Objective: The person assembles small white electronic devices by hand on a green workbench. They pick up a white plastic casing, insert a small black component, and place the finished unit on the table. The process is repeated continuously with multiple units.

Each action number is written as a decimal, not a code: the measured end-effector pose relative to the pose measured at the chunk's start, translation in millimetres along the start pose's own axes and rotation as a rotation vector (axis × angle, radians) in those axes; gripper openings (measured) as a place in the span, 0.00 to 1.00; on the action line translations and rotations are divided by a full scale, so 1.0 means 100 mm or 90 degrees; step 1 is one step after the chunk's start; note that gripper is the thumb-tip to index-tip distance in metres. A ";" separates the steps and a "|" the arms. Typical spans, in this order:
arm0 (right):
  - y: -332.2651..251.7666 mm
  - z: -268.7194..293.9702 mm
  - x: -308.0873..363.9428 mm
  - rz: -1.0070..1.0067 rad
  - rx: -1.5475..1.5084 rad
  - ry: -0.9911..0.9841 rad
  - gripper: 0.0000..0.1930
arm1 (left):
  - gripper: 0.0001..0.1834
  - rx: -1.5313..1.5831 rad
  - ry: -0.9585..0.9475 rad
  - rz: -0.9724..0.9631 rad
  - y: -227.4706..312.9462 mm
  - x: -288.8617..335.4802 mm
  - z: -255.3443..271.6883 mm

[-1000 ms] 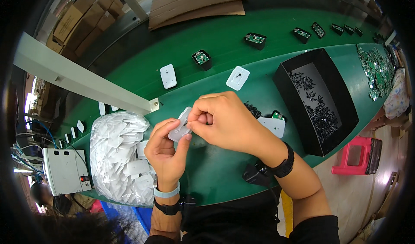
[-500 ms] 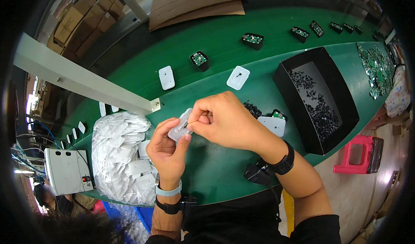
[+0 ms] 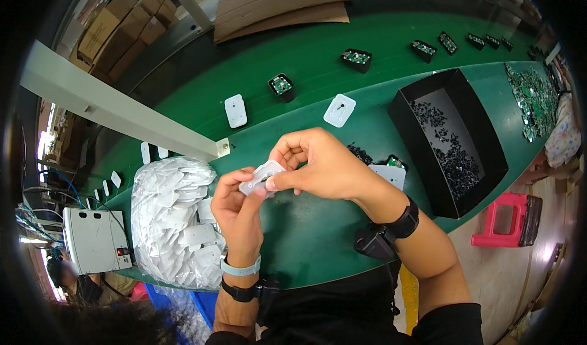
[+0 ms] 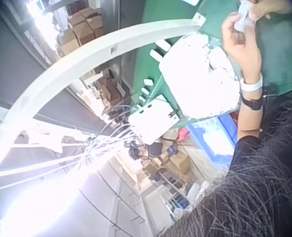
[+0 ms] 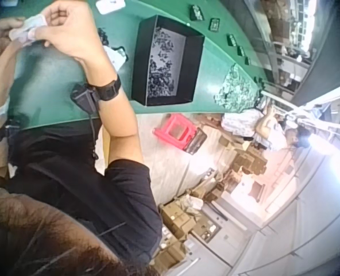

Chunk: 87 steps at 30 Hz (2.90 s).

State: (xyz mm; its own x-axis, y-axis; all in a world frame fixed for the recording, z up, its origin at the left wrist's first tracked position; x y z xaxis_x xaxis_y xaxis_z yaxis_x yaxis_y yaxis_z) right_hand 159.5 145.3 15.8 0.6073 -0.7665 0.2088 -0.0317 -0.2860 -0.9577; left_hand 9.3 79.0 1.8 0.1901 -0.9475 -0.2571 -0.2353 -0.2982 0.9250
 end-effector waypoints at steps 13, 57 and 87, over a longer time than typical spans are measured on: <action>0.12 0.00 -0.30 -0.027 0.123 -0.014 0.12 | 0.13 0.022 -0.001 0.122 -0.26 -0.12 0.06; -0.31 0.10 0.10 0.208 0.238 0.205 0.13 | 0.23 0.278 0.007 0.236 -0.26 -0.04 -0.10; -0.39 -0.02 0.15 0.334 0.229 0.120 0.16 | 0.19 0.035 -0.052 -0.019 0.00 -0.08 0.03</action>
State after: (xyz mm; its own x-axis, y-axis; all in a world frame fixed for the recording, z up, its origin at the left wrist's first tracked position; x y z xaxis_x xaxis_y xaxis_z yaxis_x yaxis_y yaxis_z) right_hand 167.8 143.5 56.3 0.4337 -0.8486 -0.3030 0.0011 0.3368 -0.9416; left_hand 4.4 86.3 3.3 0.1201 -0.9434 -0.3091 -0.2824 -0.3309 0.9004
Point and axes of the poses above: each hand's wrist, its own x-axis away from the middle knuckle, its own z-axis out of the back of the hand, y = z × x, the point moved 7 cm from there along -x, towards the middle knuckle, and after that the axes turned 5 degrees about -z, right-handed, at the moved point
